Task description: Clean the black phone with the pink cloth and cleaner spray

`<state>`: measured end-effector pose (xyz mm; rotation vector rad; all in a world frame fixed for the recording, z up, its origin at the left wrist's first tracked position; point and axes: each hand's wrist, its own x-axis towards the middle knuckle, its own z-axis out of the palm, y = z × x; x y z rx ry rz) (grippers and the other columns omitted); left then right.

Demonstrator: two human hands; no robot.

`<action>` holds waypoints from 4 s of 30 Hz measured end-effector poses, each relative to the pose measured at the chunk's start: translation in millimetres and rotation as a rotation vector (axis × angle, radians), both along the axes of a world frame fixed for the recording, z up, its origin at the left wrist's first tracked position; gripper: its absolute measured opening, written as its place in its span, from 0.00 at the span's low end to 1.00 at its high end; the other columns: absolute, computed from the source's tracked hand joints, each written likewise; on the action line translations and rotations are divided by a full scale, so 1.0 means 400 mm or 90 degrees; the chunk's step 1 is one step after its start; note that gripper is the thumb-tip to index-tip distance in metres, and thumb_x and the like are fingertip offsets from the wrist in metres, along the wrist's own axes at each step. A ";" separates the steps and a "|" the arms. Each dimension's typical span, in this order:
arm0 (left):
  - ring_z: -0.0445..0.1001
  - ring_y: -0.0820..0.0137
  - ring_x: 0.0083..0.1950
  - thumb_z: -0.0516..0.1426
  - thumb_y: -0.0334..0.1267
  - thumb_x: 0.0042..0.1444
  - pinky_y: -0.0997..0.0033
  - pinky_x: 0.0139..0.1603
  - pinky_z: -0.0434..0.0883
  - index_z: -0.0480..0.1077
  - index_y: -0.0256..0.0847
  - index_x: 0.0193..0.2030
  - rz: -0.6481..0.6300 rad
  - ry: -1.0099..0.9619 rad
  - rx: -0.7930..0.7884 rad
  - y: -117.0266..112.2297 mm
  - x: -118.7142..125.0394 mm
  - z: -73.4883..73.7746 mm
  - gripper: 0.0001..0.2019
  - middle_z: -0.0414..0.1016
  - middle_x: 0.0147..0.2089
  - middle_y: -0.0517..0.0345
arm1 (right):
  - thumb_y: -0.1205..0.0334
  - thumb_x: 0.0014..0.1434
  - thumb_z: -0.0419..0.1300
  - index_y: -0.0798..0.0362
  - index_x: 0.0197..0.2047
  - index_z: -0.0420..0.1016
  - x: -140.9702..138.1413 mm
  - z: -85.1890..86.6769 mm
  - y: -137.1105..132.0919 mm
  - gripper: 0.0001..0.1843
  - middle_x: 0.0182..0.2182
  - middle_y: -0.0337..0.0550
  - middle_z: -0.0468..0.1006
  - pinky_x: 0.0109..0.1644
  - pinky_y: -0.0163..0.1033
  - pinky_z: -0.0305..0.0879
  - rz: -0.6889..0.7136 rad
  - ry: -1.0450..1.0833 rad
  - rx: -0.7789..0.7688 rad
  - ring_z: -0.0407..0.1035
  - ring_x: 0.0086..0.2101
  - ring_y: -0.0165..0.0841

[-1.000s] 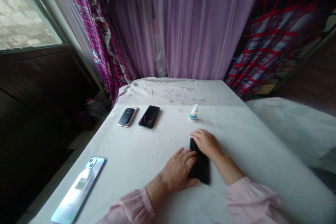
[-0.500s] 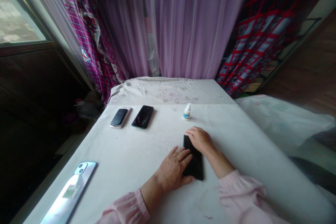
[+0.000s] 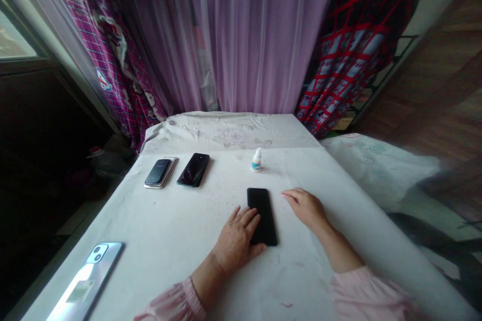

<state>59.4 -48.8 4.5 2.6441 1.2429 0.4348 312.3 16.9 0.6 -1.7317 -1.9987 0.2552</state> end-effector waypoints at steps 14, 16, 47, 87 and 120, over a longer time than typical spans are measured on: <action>0.57 0.46 0.68 0.54 0.66 0.53 0.42 0.65 0.56 0.56 0.28 0.66 0.138 0.054 0.078 -0.017 -0.024 -0.049 0.45 0.60 0.66 0.31 | 0.62 0.63 0.54 0.47 0.39 0.80 -0.178 0.016 0.028 0.12 0.38 0.42 0.81 0.44 0.35 0.68 0.043 0.112 0.066 0.74 0.39 0.33; 0.58 0.47 0.68 0.53 0.66 0.53 0.42 0.66 0.55 0.55 0.30 0.66 0.141 0.051 0.081 -0.012 -0.024 -0.054 0.45 0.60 0.66 0.32 | 0.62 0.64 0.55 0.47 0.39 0.80 -0.197 0.028 0.043 0.11 0.39 0.43 0.80 0.44 0.35 0.67 0.052 0.065 0.057 0.73 0.40 0.33; 0.56 0.44 0.68 0.58 0.58 0.50 0.38 0.65 0.50 0.55 0.33 0.67 0.125 0.024 0.104 0.003 -0.024 -0.052 0.43 0.56 0.68 0.32 | 0.67 0.63 0.54 0.47 0.38 0.80 -0.199 0.024 -0.104 0.12 0.35 0.43 0.78 0.43 0.36 0.65 0.108 0.021 0.093 0.70 0.37 0.34; 0.61 0.50 0.66 0.56 0.55 0.58 0.42 0.66 0.53 0.54 0.35 0.66 0.179 -0.023 0.088 0.053 -0.105 -0.053 0.36 0.66 0.62 0.39 | 0.71 0.59 0.58 0.49 0.41 0.78 -0.283 0.020 -0.099 0.11 0.34 0.43 0.75 0.40 0.37 0.60 0.087 -0.033 0.150 0.67 0.35 0.34; 0.58 0.52 0.68 0.53 0.52 0.61 0.41 0.68 0.49 0.52 0.37 0.67 0.148 -0.007 0.038 0.059 -0.112 -0.031 0.32 0.64 0.65 0.42 | 0.67 0.62 0.58 0.48 0.38 0.79 -0.210 0.030 -0.036 0.09 0.33 0.43 0.76 0.38 0.39 0.55 -0.055 -0.070 0.113 0.65 0.34 0.33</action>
